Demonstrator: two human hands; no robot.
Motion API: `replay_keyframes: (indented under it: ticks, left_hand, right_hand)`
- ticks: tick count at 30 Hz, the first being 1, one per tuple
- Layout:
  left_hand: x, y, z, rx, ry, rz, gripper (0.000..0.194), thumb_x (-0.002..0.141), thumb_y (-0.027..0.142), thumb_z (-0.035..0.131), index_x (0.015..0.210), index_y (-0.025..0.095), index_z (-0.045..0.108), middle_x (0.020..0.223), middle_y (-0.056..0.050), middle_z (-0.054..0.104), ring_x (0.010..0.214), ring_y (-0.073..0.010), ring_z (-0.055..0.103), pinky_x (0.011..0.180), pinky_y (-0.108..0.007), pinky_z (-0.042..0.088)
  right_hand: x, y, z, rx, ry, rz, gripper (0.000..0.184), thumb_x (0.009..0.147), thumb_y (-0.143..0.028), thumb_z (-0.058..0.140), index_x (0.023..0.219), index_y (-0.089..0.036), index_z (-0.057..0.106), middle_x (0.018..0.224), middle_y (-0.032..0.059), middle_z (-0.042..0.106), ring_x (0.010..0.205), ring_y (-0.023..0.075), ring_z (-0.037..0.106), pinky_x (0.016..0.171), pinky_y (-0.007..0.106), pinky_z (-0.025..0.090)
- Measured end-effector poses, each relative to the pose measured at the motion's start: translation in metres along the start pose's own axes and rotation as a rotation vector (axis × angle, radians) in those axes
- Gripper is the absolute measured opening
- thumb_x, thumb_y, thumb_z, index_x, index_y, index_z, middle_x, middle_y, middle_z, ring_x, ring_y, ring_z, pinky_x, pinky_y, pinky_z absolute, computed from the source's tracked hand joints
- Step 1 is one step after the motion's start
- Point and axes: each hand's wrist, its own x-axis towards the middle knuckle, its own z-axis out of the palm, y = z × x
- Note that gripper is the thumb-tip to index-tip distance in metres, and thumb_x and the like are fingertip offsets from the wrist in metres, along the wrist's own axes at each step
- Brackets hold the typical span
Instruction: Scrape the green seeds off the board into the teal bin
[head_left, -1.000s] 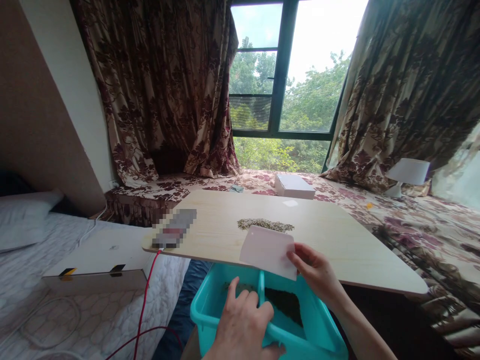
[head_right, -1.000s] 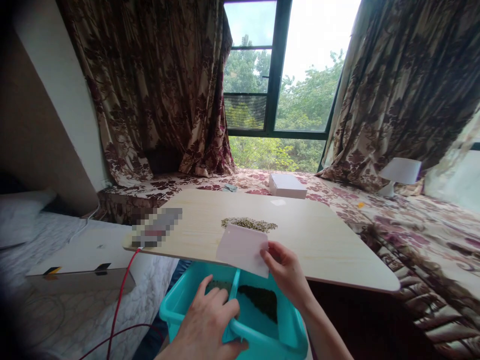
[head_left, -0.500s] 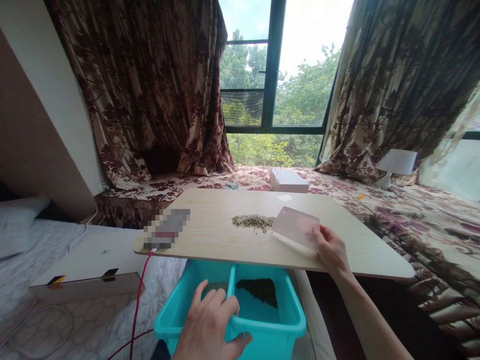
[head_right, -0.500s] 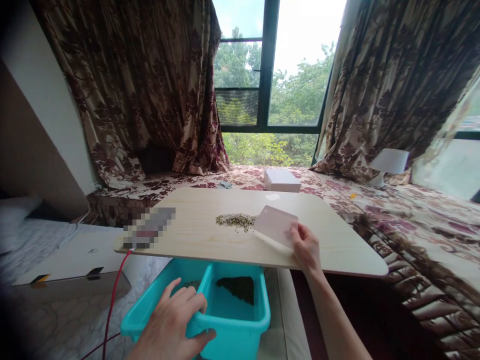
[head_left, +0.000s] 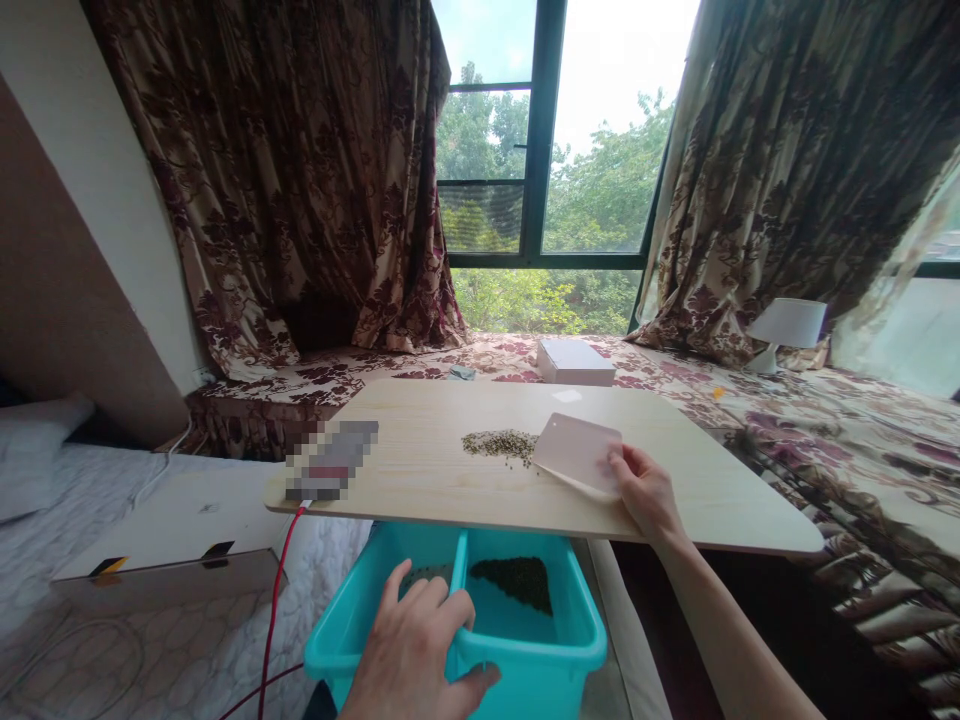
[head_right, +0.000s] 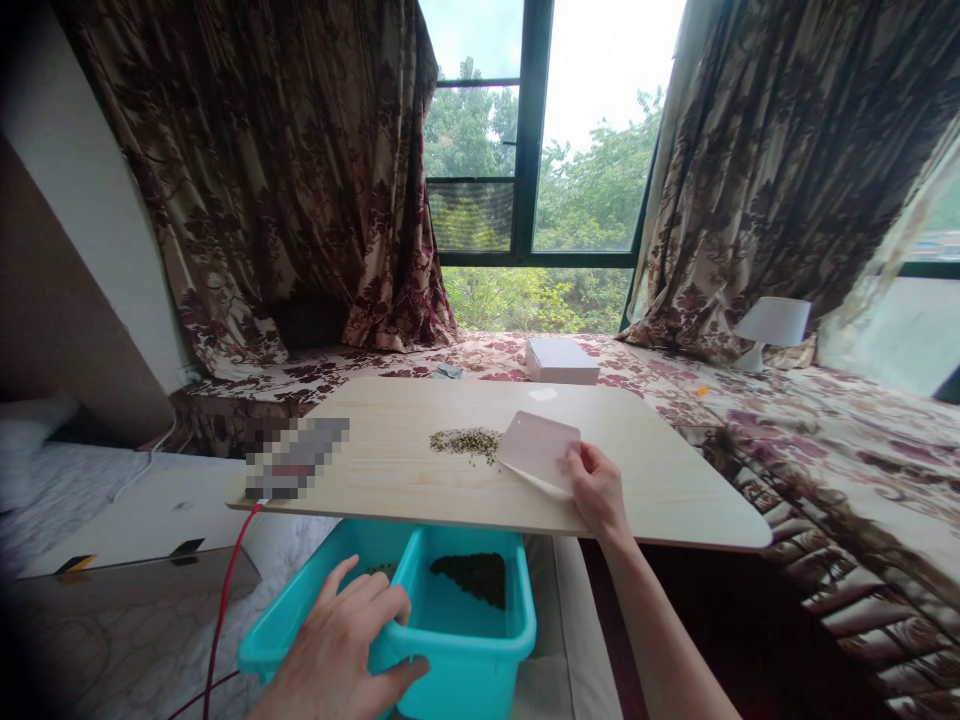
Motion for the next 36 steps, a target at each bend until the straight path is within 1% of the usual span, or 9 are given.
replay_keyframes:
  ticks: [6,11,15,21,25,28,31,33,36]
  left_hand:
    - [0.001,-0.011,0.002,0.012,-0.001,0.049,0.027,0.066,0.033,0.075,0.074,0.024,0.051,0.071,0.007,0.056,0.072,-0.0184,0.060,0.100,-0.055,0.034]
    - [0.002,-0.026,0.003,0.090,-0.053,0.182,0.028,0.068,0.038,0.075,0.079,0.025,0.053,0.072,0.007,0.059,0.071,-0.0183,0.062,0.095,-0.048,0.041]
    - [0.003,-0.030,0.006,0.140,-0.045,0.226,0.030,0.070,0.042,0.073,0.078,0.024,0.051,0.071,0.007,0.059,0.068,-0.0178,0.062,0.092,-0.047,0.043]
    - [0.004,-0.027,0.005,0.144,-0.055,0.236,0.030,0.069,0.040,0.074,0.080,0.025,0.051,0.074,0.007,0.059,0.069,-0.0186,0.063,0.092,-0.049,0.043]
    - [0.005,-0.027,0.005,0.147,-0.060,0.237,0.030,0.069,0.040,0.074,0.080,0.025,0.051,0.073,0.007,0.059,0.069,-0.0187,0.063,0.091,-0.050,0.043]
    - [0.004,-0.028,0.007,0.142,-0.060,0.231,0.029,0.070,0.039,0.074,0.080,0.024,0.051,0.074,0.006,0.059,0.069,-0.0192,0.063,0.091,-0.052,0.042]
    - [0.002,-0.029,0.010,0.117,-0.055,0.203,0.030,0.070,0.042,0.074,0.079,0.024,0.052,0.074,0.006,0.059,0.071,-0.0198,0.063,0.092,-0.053,0.041]
    - [0.001,-0.028,0.010,0.081,-0.053,0.168,0.031,0.070,0.044,0.074,0.080,0.025,0.053,0.074,0.006,0.058,0.072,-0.0200,0.062,0.094,-0.055,0.039]
    - [0.001,-0.024,0.008,0.042,-0.073,0.121,0.030,0.069,0.042,0.075,0.082,0.026,0.054,0.075,0.006,0.058,0.075,-0.0210,0.062,0.096,-0.058,0.036]
  right_hand:
    - [-0.001,0.001,-0.001,0.024,-0.048,-0.002,0.034,0.070,-0.041,0.061,0.091,-0.015,0.070,0.080,0.0082,0.076,0.079,0.0244,0.070,0.071,0.034,0.054]
    - [-0.001,0.003,-0.001,0.053,-0.022,-0.004,0.033,0.068,-0.041,0.063,0.089,-0.016,0.070,0.081,0.0081,0.076,0.078,0.0250,0.070,0.072,0.035,0.054]
    - [-0.002,0.002,0.000,0.057,-0.033,0.009,0.032,0.067,-0.040,0.062,0.088,-0.017,0.070,0.082,0.0080,0.076,0.079,0.0252,0.070,0.074,0.036,0.054]
    - [-0.006,0.002,-0.007,0.033,-0.005,0.029,0.034,0.067,-0.040,0.061,0.090,-0.016,0.070,0.086,0.0086,0.076,0.081,0.0250,0.069,0.077,0.036,0.053]
    - [-0.008,0.002,-0.011,0.018,-0.035,0.043,0.033,0.066,-0.038,0.061,0.089,-0.016,0.070,0.085,0.0085,0.076,0.081,0.0250,0.069,0.077,0.035,0.053]
    - [-0.008,0.002,-0.010,0.028,-0.033,0.042,0.033,0.067,-0.039,0.061,0.090,-0.016,0.070,0.085,0.0088,0.076,0.082,0.0251,0.069,0.077,0.035,0.053]
    - [-0.006,0.001,-0.007,0.044,-0.026,0.031,0.034,0.066,-0.040,0.062,0.089,-0.016,0.070,0.083,0.0085,0.076,0.081,0.0248,0.070,0.076,0.034,0.053]
    - [-0.005,0.001,-0.004,0.044,-0.044,0.022,0.033,0.066,-0.041,0.063,0.087,-0.017,0.071,0.081,0.0079,0.076,0.080,0.0246,0.070,0.075,0.034,0.053]
    - [-0.006,0.000,-0.002,0.036,-0.084,0.008,0.032,0.066,-0.043,0.064,0.085,-0.018,0.071,0.076,0.0071,0.076,0.075,0.0242,0.069,0.072,0.034,0.053]
